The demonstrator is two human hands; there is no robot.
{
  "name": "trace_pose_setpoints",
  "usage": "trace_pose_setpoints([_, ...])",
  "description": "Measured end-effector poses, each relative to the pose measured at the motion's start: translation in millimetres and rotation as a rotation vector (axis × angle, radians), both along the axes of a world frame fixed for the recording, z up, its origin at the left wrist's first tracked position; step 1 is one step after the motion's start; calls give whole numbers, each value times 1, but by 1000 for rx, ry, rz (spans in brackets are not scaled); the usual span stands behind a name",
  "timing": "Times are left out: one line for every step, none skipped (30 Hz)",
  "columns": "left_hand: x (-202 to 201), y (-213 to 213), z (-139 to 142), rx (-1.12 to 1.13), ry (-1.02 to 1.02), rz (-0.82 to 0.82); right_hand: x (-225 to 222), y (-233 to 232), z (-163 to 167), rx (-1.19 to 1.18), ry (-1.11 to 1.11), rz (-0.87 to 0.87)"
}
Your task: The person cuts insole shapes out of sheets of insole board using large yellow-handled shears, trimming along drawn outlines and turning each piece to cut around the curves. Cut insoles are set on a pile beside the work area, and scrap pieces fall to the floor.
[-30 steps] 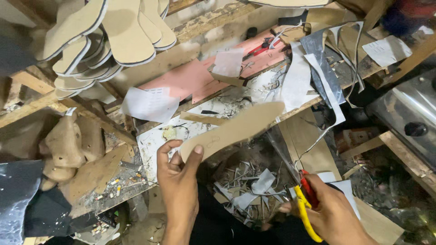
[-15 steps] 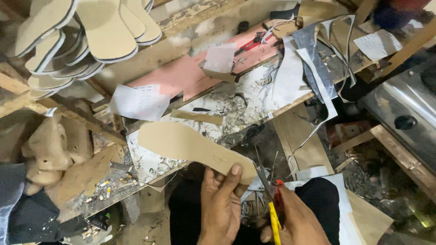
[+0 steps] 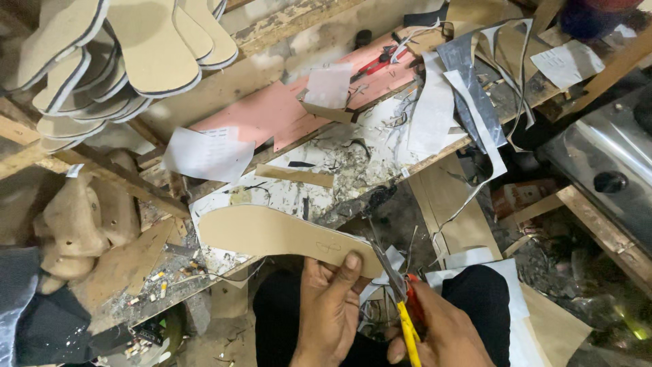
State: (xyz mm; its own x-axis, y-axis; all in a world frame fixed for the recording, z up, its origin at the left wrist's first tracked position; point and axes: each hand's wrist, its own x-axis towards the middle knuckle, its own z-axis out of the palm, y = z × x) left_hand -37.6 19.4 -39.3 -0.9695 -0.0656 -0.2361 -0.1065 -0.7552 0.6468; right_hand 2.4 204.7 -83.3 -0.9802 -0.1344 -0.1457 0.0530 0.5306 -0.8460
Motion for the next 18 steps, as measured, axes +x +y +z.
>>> trace_pose_setpoints([-2,-6,1,-40,29,-21,1,3,-3,26,-65,-1])
trace_pose_setpoints([-3,-13,2,-79,59,-41,1,7,-5,32,-41,24])
trace_pose_setpoints([-6,-20,3,-150,67,-74,1,11,-7,39,-16,46])
trace_pose_setpoints([-8,-28,4,-222,74,-107,2,14,-7,46,8,70])
trace_pose_setpoints([-10,-34,4,-294,80,-138,2,18,-7,64,-16,96])
trace_pose_setpoints([-11,-40,4,-345,68,-159,1,21,-7,83,-40,123])
trace_pose_setpoints([-13,-45,4,-397,56,-181,1,24,-7,102,-64,149])
trace_pose_setpoints([-14,-48,4,-448,45,-202,0,25,-8,144,-124,144])
trace_pose_setpoints([-15,-51,5,-469,40,-221,-2,26,-10,187,-182,137])
trace_pose_setpoints([-16,-53,6,-489,36,-241,-2,27,-12,231,-241,129])
trace_pose_setpoints([-17,-53,7,-510,31,-261,0,27,-15,228,-209,125])
trace_pose_setpoints([-17,-54,9,-517,21,-267,2,27,-18,225,-177,122])
trace_pose_setpoints([-16,-54,12,-523,10,-274,6,27,-22,222,-145,119])
trace_pose_setpoints([-16,-55,15,-530,-1,-280,8,27,-27,203,-165,65])
trace_pose_setpoints([-15,-55,19,-635,-53,-321,8,27,-31,185,-185,11])
trace_pose_setpoints([-14,-56,24,-740,-105,-362,8,28,-35,168,-205,-43])
trace_pose_setpoints([-13,-56,28,-845,-156,-402,7,30,-39,73,-160,-122])
trace_pose_setpoints([-11,-57,33,-977,-66,-296,6,32,-41,-24,-115,-197])
